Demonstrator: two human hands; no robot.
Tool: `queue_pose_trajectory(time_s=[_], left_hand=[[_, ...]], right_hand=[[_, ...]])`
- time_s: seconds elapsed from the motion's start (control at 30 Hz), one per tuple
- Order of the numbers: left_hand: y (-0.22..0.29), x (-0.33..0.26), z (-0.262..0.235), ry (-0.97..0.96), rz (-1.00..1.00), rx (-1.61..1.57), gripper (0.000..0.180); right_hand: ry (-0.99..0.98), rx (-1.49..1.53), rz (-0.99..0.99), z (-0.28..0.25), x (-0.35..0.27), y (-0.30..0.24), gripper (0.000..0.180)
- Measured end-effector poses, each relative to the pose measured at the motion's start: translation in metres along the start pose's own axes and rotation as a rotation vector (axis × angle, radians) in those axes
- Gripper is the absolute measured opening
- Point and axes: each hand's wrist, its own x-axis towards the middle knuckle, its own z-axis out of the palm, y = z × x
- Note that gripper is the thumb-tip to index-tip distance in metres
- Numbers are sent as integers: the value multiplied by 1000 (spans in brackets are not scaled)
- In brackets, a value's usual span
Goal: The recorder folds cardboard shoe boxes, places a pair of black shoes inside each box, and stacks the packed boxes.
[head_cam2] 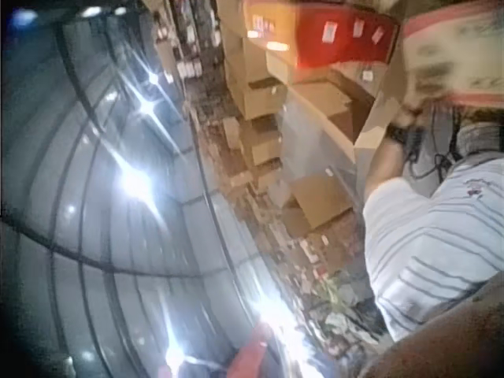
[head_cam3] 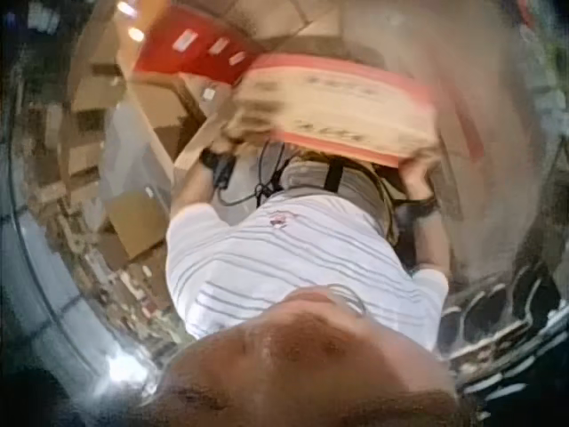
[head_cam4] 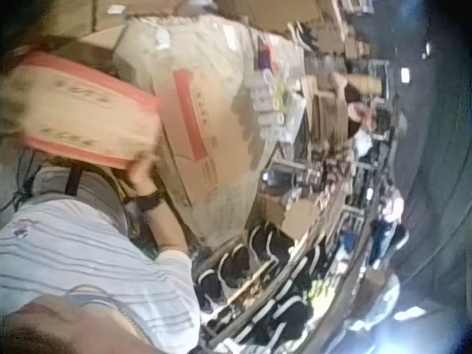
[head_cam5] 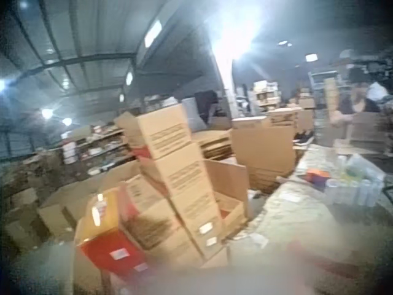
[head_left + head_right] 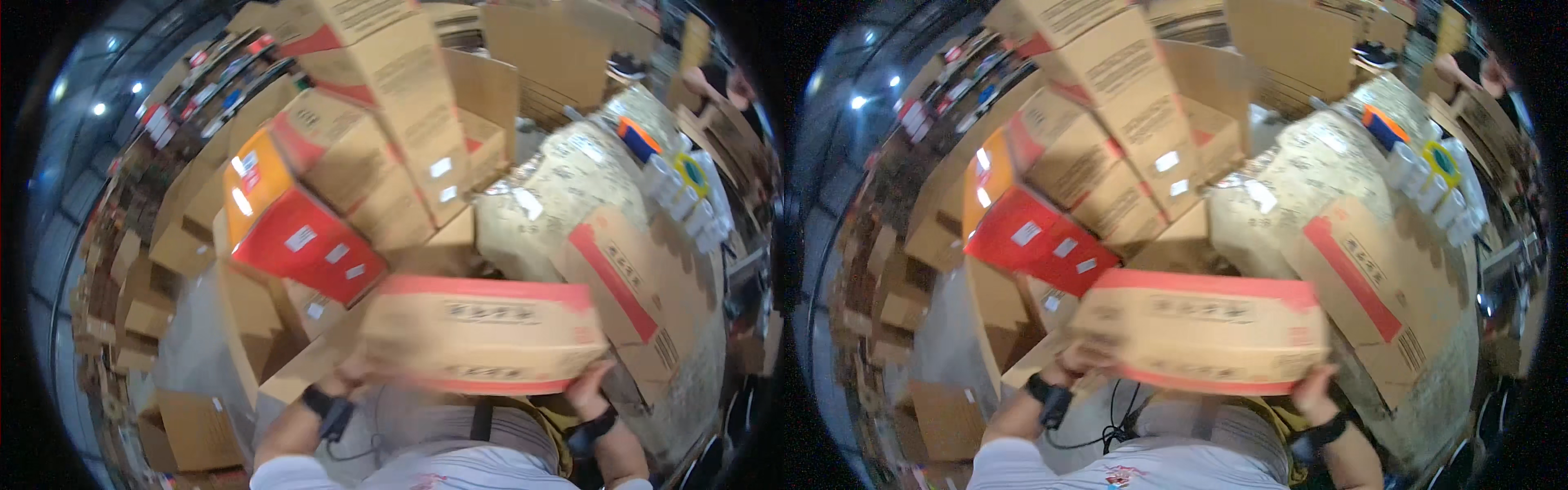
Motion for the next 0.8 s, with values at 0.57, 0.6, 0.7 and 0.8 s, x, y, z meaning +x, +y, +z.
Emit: queue_pose_trajectory(time_s=[0.57, 0.6, 0.7, 0.8], left_hand=[[114, -162, -264, 1372, 1072, -34, 107], [126, -133, -270, 1348, 1086, -55, 107], [159, -59, -299, 1770, 98, 1341, 105], [171, -11, -356, 1695, 102, 1337, 104]], right_hand=[[-764, -717, 79, 165, 120, 39, 72], [-676, -615, 39, 159, 120, 35, 72], [-545, -748, 35, 138, 114, 14, 74], [-326, -895, 33, 120, 99, -1, 72]])
